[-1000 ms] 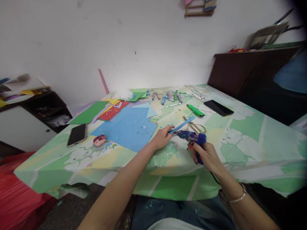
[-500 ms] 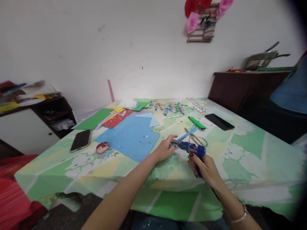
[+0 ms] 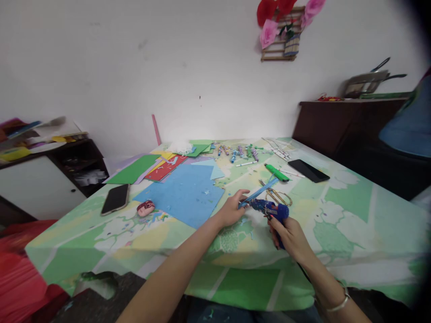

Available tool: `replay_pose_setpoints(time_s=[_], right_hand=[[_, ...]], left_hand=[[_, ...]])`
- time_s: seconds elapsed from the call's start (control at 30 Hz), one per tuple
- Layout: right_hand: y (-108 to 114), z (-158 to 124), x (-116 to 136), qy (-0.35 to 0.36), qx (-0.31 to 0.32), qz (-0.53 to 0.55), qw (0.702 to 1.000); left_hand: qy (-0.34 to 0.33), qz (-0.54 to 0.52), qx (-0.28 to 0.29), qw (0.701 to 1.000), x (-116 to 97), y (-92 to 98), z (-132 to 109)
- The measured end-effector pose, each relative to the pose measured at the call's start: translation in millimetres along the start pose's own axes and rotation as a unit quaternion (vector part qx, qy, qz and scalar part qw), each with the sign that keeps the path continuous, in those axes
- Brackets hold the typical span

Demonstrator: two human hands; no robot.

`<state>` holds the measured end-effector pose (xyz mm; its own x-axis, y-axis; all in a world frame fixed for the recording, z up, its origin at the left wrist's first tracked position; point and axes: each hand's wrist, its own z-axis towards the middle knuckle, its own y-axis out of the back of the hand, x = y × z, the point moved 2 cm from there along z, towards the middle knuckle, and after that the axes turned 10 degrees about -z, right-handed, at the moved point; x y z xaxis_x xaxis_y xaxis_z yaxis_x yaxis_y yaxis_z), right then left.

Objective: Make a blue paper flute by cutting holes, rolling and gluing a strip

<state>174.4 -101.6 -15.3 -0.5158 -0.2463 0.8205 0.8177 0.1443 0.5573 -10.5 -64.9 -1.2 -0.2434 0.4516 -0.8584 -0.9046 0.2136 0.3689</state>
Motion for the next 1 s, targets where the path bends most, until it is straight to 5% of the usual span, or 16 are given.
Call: replay_pose_setpoints(time_s=[1.0], right_hand=[[2, -4, 4, -0.021, -0.066, -0.023, 0.997]], left_hand=[[-0.003, -0.067, -0.012, 0.998, 12, -2.0, 3]])
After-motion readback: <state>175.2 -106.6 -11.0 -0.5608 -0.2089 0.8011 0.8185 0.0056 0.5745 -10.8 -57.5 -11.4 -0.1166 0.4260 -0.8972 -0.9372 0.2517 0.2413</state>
